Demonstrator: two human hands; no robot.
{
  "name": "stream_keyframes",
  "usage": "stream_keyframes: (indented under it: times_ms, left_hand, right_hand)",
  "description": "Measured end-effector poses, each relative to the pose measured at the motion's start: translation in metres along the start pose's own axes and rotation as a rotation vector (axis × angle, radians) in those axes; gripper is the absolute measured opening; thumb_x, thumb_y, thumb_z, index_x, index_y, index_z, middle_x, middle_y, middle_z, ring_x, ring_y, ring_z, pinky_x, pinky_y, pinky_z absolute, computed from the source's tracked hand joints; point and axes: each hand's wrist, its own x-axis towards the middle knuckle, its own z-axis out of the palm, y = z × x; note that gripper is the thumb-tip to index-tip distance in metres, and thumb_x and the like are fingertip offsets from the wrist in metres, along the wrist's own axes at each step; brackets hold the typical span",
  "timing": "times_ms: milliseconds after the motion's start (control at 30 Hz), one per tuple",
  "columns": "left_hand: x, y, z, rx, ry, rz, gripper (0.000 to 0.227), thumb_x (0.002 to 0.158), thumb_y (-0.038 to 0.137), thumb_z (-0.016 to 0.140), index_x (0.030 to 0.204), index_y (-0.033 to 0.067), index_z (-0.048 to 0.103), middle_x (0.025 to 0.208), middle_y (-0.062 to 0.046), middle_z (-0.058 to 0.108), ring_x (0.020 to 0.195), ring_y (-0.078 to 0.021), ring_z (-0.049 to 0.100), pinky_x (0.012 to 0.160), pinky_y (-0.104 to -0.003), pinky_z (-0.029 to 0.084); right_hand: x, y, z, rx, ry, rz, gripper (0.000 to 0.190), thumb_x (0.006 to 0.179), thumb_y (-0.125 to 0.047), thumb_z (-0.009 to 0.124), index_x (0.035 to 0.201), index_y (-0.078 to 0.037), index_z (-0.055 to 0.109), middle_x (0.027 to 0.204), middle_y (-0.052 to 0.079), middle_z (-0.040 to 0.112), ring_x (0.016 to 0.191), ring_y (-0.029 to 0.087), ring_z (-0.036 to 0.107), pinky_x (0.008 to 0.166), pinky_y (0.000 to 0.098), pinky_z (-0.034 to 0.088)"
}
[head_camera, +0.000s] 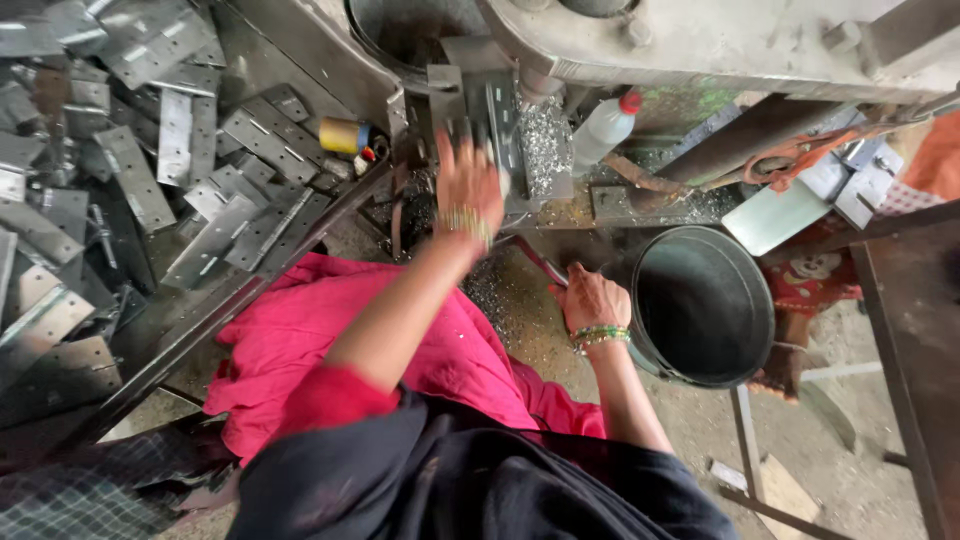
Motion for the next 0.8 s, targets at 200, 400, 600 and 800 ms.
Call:
stream_keyframes:
  times_ms: [200, 400, 600, 800]
  left_hand:
    - [-0.092, -0.012, 0.000, -0.093, 0.420, 0.345, 0.029, 0.099, 0.027, 0.055, 0.118, 0.0126, 0.072, 0.124, -0.007, 0.070, 0.121, -0.0227, 0.058, 0.115, -0.054, 0.031]
    - [0.001, 0.054, -0.050, 0.017, 0.401, 0.033, 0.023, 0.112, 0.017, 0.056, 0.109, 0.0063, 0.076, 0.114, -0.013, 0.071, 0.112, -0.0259, 0.062, 0.111, -0.049, 0.037]
    - [-0.023, 0.040, -0.039, -0.162, 0.201, -0.071, 0.022, 0.094, 0.019, 0.059, 0.091, 0.0099, 0.079, 0.130, -0.015, 0.065, 0.122, -0.0286, 0.054, 0.099, -0.044, 0.036]
    - [-0.083, 0.007, -0.022, -0.125, 0.196, 0.033, 0.032, 0.088, 0.025, 0.057, 0.107, 0.0100, 0.078, 0.135, -0.010, 0.063, 0.135, -0.0294, 0.048, 0.118, -0.060, 0.019]
  right_hand:
    - [-0.007, -0.012, 0.000, 0.073, 0.001, 0.033, 0.041, 0.091, -0.051, 0.068, 0.101, -0.012, 0.065, 0.083, 0.016, 0.074, 0.081, 0.039, 0.073, 0.066, 0.0509, 0.055]
    - [-0.010, -0.009, 0.013, 0.124, 0.029, 0.076, 0.038, 0.088, -0.049, 0.070, 0.100, -0.013, 0.065, 0.083, 0.017, 0.073, 0.081, 0.040, 0.072, 0.066, 0.0516, 0.055]
    - [-0.015, -0.008, 0.006, 0.094, 0.032, 0.046, 0.039, 0.092, -0.049, 0.068, 0.101, -0.011, 0.063, 0.082, 0.017, 0.073, 0.081, 0.040, 0.072, 0.068, 0.0518, 0.055]
    - [-0.002, -0.017, -0.015, 0.023, -0.001, 0.021, 0.038, 0.089, -0.050, 0.069, 0.099, -0.013, 0.067, 0.082, 0.016, 0.073, 0.080, 0.037, 0.073, 0.066, 0.0498, 0.056]
